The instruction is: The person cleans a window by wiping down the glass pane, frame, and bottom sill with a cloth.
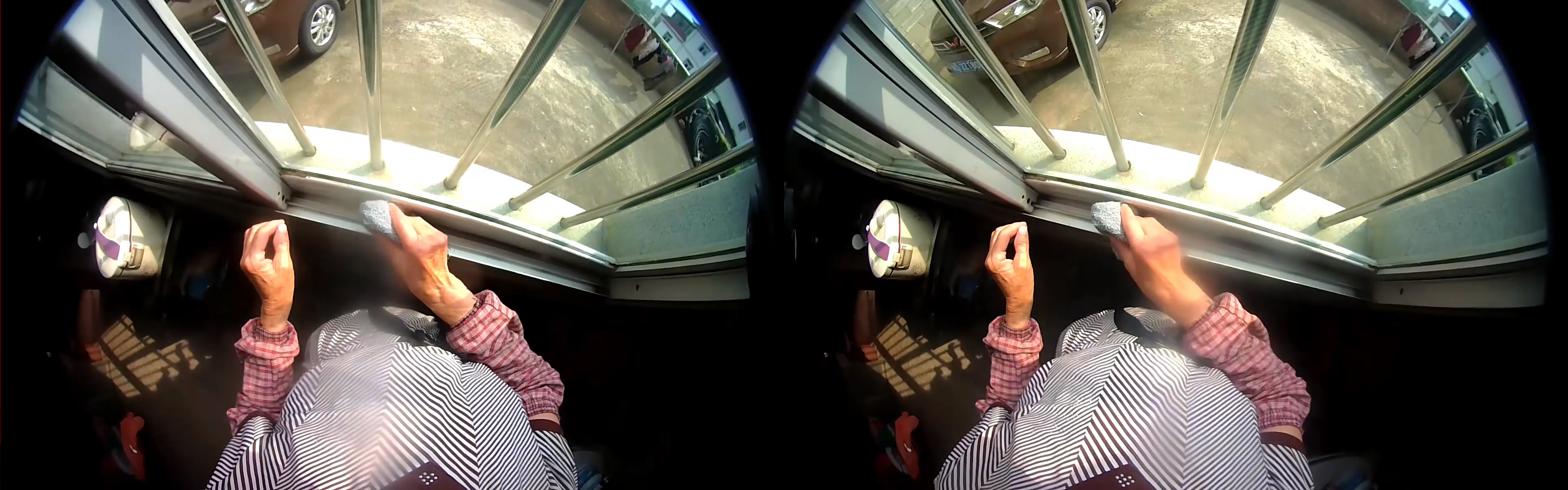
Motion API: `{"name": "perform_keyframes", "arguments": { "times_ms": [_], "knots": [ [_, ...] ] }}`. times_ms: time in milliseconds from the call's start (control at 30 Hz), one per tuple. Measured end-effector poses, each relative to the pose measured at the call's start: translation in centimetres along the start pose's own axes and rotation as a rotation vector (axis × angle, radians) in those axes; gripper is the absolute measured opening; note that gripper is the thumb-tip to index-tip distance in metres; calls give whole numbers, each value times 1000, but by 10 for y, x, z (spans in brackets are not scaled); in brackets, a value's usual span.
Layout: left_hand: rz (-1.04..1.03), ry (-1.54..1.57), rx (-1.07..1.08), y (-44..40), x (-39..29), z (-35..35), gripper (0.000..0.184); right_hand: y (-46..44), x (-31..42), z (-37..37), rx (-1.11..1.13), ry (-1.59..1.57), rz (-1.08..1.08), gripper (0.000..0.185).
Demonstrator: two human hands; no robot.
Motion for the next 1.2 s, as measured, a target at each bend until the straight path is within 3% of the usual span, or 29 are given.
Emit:
{"name": "perform_keyframes", "arguments": {
  "times_ms": [200,267,333,433,500,533,567,600,700,800,867,933,1067,1200],
  "knots": [
    [72,12,-65,13,23,26,7,-50,68,-45,-14,-377,177,51],
    [79,36,-188,14,26,47,5,-47,93,-41,6,-535,224,51],
    [120,134,-273,19,39,67,5,-21,111,-57,465,-735,50,52],
    [206,120,-324,25,62,88,10,-3,112,-22,318,-639,272,56],
    [271,156,-324,31,72,91,11,-16,75,10,244,-614,135,52],
    [278,160,-302,34,72,87,12,-20,58,46,139,-528,133,52],
    [299,199,-283,39,76,81,11,-17,35,64,182,-360,42,50],
    [327,221,-257,41,72,71,10,-9,14,94,-54,-311,56,55],
    [343,222,-132,44,61,38,8,18,-35,131,-58,33,-102,58],
    [186,172,38,35,33,3,9,40,-60,100,96,18,-195,58],
    [110,137,118,29,19,-13,7,36,-38,78,98,99,-26,53],
    [32,129,160,21,5,-19,6,16,-11,58,120,-83,43,56],
    [103,111,116,21,18,-9,5,-24,30,-12,213,-232,190,59],
    [177,83,44,28,38,16,5,-53,73,-59,137,-335,289,54]
  ]
}}
Point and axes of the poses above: each hand's wrist, its own y-axis away from the middle knuckle, its own z-axis out of the back of the hand, x = y × z, the point moved 10 cm from there along -y, towards the middle knuckle, and after that the axes turned 15 degrees about y, right-handed, at the moved point
